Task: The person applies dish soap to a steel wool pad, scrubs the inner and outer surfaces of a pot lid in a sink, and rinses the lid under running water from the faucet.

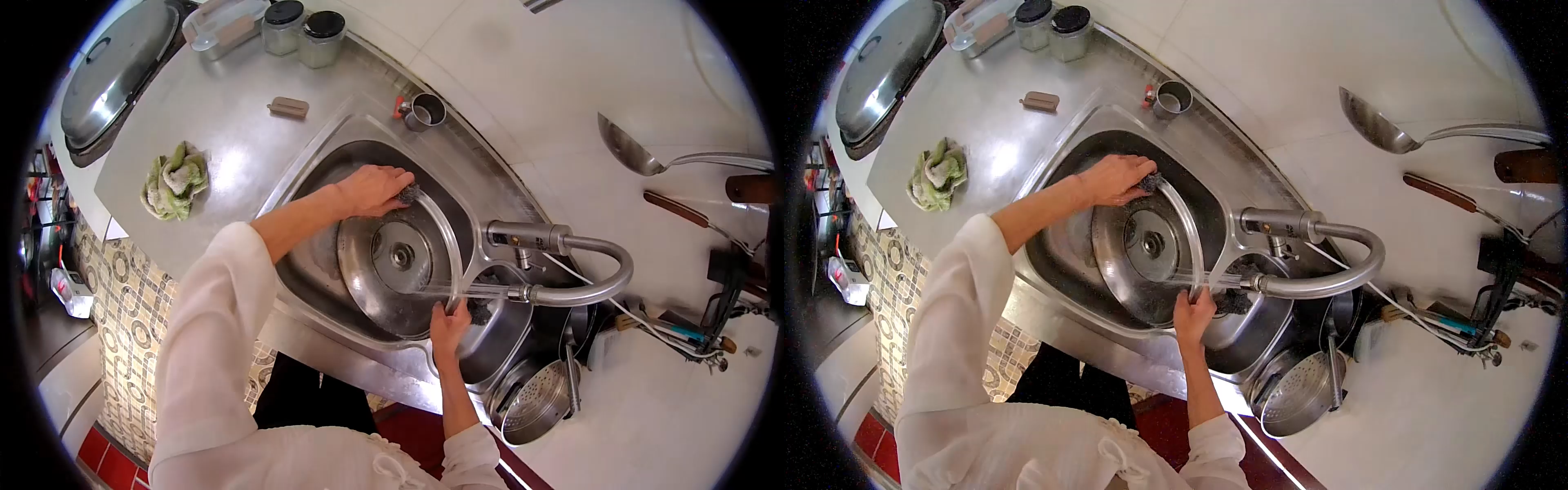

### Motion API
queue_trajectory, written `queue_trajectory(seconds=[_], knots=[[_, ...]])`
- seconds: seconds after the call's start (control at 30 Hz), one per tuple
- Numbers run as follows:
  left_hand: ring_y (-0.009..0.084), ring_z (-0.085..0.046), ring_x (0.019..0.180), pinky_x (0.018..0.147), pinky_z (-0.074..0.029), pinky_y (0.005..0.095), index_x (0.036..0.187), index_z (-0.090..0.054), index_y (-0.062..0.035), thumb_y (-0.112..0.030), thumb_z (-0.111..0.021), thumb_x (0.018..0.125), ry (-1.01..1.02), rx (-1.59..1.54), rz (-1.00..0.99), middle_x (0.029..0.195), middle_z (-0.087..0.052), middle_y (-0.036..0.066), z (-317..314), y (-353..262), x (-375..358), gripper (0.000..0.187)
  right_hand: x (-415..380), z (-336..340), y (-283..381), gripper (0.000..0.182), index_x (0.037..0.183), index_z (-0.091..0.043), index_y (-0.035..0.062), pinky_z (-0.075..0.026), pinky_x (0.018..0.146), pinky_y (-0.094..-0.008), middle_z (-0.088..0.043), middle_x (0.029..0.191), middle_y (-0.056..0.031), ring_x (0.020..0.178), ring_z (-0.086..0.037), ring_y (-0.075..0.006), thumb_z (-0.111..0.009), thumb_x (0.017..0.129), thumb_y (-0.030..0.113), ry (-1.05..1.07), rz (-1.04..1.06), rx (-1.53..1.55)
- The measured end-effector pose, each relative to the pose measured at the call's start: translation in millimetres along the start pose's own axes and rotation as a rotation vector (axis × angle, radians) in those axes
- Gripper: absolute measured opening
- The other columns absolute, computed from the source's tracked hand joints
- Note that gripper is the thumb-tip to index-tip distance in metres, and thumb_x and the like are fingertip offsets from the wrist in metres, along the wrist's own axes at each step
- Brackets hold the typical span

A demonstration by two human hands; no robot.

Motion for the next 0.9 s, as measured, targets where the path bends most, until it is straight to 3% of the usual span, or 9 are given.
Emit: queue_trajectory(seconds=[0.2, 0.27, 0.4, 0.47, 0.57, 0.63, 0.7, 0.77, 0.9], knots=[[0.0385, -0.054, 0.098, 0.084, -0.044, 0.0452, 0.112, -0.049, 0.0040, -0.030, -0.061, 0.081, -0.003, -0.196, -0.191, 0.103, -0.057, 0.022, 27, -16, -4, 0.047, 21, -18, -18, 0.024, 0.090, -0.061, -0.0030, -0.043, 0.060, -0.0370, -0.057, 0.066, -0.0162, 0.056, -0.052, -0.0274, -0.059, 0.067, 0.002, 0.119, 0.023, 0.002], [0.0380, -0.053, 0.102, 0.086, -0.043, 0.0438, 0.110, -0.052, 0.0038, -0.028, -0.062, 0.080, 0.253, -0.162, -0.170, 0.107, -0.057, 0.022, 24, -28, 0, 0.044, 27, -25, -18, 0.030, 0.096, -0.062, -0.0018, -0.044, 0.063, -0.0383, -0.059, 0.070, -0.0179, 0.061, -0.055, -0.0303, -0.059, 0.066, 0.002, 0.120, 0.072, 0.101], [0.0373, -0.056, 0.098, 0.083, -0.045, 0.0443, 0.104, -0.057, 0.0007, -0.027, -0.062, 0.078, 0.285, -0.166, -0.268, 0.100, -0.060, 0.021, 17, -85, 11, 0.038, 30, -28, 9, 0.045, 0.110, -0.060, 0.0027, -0.045, 0.070, -0.0425, -0.061, 0.081, -0.0205, 0.070, -0.057, -0.0359, -0.060, 0.065, 0.002, 0.155, 0.257, -0.130], [0.0375, -0.059, 0.090, 0.077, -0.047, 0.0450, 0.095, -0.061, -0.0015, -0.029, -0.066, 0.074, 0.484, -0.069, -0.130, 0.089, -0.063, 0.019, 3, -105, 15, 0.035, 26, -27, 17, 0.047, 0.111, -0.059, 0.0034, -0.045, 0.070, -0.0437, -0.062, 0.082, -0.0203, 0.070, -0.057, -0.0365, -0.060, 0.065, 0.002, 0.171, 0.269, -0.164], [0.0376, -0.060, 0.083, 0.072, -0.047, 0.0448, 0.089, -0.063, -0.0022, -0.030, -0.068, 0.071, 0.411, -0.216, -0.115, 0.081, -0.063, 0.019, 4, -100, 19, 0.034, 23, -25, 5, 0.046, 0.111, -0.060, 0.0033, -0.045, 0.068, -0.0428, -0.062, 0.078, -0.0193, 0.068, -0.057, -0.0361, -0.060, 0.065, 0.002, 0.178, 0.190, -0.224], [0.0377, -0.060, 0.083, 0.071, -0.047, 0.0441, 0.089, -0.062, -0.0014, -0.030, -0.069, 0.071, 0.313, -0.284, -0.198, 0.081, -0.063, 0.019, -1, -69, 22, 0.035, 23, -23, -3, 0.038, 0.101, -0.062, 0.0000, -0.042, 0.055, -0.0373, -0.049, 0.058, -0.0131, 0.052, -0.049, -0.0271, -0.060, 0.063, 0.002, 0.085, 0.171, -0.187], [0.0377, -0.060, 0.084, 0.071, -0.047, 0.0433, 0.088, -0.062, -0.0007, -0.031, -0.069, 0.071, 0.207, -0.330, -0.266, 0.081, -0.063, 0.020, 14, -35, 11, 0.036, 24, -18, 8, 0.038, 0.101, -0.062, -0.0001, -0.041, 0.052, -0.0368, -0.048, 0.057, -0.0129, 0.050, -0.047, -0.0268, -0.061, 0.063, 0.003, 0.077, 0.260, -0.127], [0.0378, -0.060, 0.082, 0.070, -0.046, 0.0435, 0.088, -0.061, -0.0001, -0.032, -0.069, 0.072, 0.290, -0.668, -0.002, 0.081, -0.062, 0.020, 19, -4, 0, 0.037, 18, -16, 11, 0.039, 0.102, -0.062, -0.0002, -0.040, 0.050, -0.0364, -0.047, 0.056, -0.0126, 0.047, -0.045, -0.0266, -0.062, 0.063, 0.004, 0.062, 0.337, -0.071], [0.0382, -0.060, 0.080, 0.069, -0.046, 0.0444, 0.090, -0.062, 0.0006, -0.030, -0.069, 0.070, 0.107, -0.393, -0.028, 0.082, -0.062, 0.021, 18, -27, -4, 0.037, 17, -9, 15, 0.026, 0.091, -0.061, -0.0012, -0.038, 0.049, -0.0356, -0.046, 0.052, -0.0113, 0.045, -0.043, -0.0260, -0.062, 0.066, 0.004, -0.027, 0.329, -0.059]])
Point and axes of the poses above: each hand's wrist, its own x-axis towards the middle knuckle, its own z-axis out of the back of the hand, y = z × x, the point moved 6 cm from there along x, towards the middle knuckle
